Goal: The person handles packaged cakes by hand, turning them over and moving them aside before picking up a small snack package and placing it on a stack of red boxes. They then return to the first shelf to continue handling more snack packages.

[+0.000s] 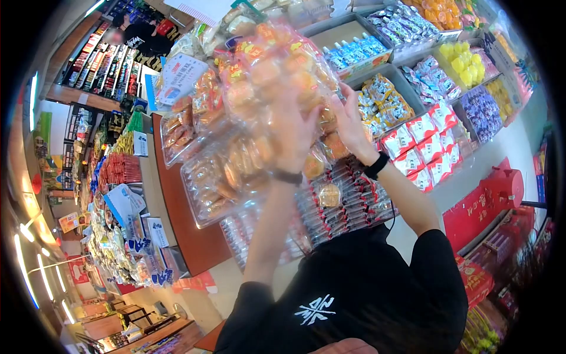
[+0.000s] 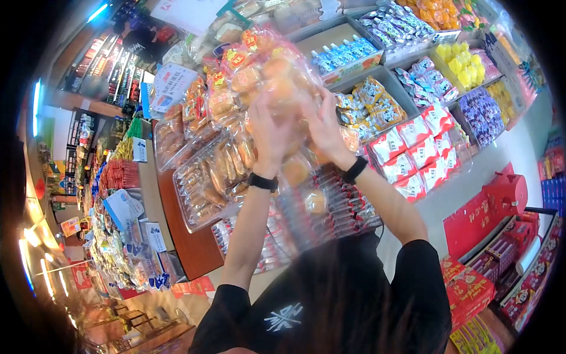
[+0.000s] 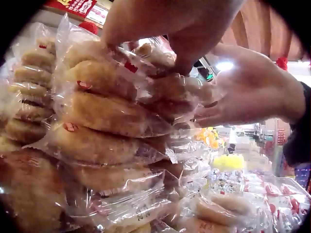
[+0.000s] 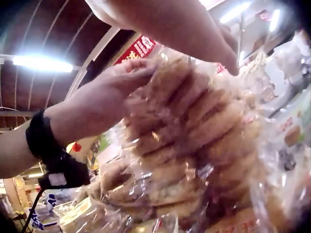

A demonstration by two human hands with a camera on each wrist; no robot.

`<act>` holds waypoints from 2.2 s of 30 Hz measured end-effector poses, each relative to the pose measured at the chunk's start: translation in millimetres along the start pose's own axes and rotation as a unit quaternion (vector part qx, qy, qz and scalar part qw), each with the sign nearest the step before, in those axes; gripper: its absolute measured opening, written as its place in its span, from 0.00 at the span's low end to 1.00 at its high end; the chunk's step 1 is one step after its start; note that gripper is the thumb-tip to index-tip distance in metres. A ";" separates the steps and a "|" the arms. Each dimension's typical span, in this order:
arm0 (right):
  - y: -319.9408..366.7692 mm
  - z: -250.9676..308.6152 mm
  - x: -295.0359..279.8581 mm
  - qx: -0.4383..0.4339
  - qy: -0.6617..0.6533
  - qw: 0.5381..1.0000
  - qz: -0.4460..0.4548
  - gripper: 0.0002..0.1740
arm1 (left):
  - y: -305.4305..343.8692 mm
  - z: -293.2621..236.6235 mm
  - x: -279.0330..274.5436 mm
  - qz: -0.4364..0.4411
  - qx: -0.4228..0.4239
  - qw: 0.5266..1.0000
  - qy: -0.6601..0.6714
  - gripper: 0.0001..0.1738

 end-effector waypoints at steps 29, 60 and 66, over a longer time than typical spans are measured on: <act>14.2 -3.2 -12.0 0.014 0.069 0.996 0.061 0.38 | -6.0 9.6 -11.9 0.065 0.086 0.994 -0.009 0.44; 55.8 -70.1 -100.4 0.123 0.360 0.903 0.201 0.56 | -2.9 -6.0 -29.1 0.010 0.101 0.995 0.022 0.40; 52.6 -75.8 -101.8 0.125 0.349 0.910 0.188 0.51 | 27.5 -1.5 -50.9 -0.042 0.084 0.995 -0.029 0.39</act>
Point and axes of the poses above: each hand's wrist, its own y-axis away from the middle knuckle, its own x-axis out of the palm, z = x × y, the point moved 1 cm from there along -y, towards the middle knuckle, and after that the axes turned 5 degrees about -y, right-handed, at the moved point
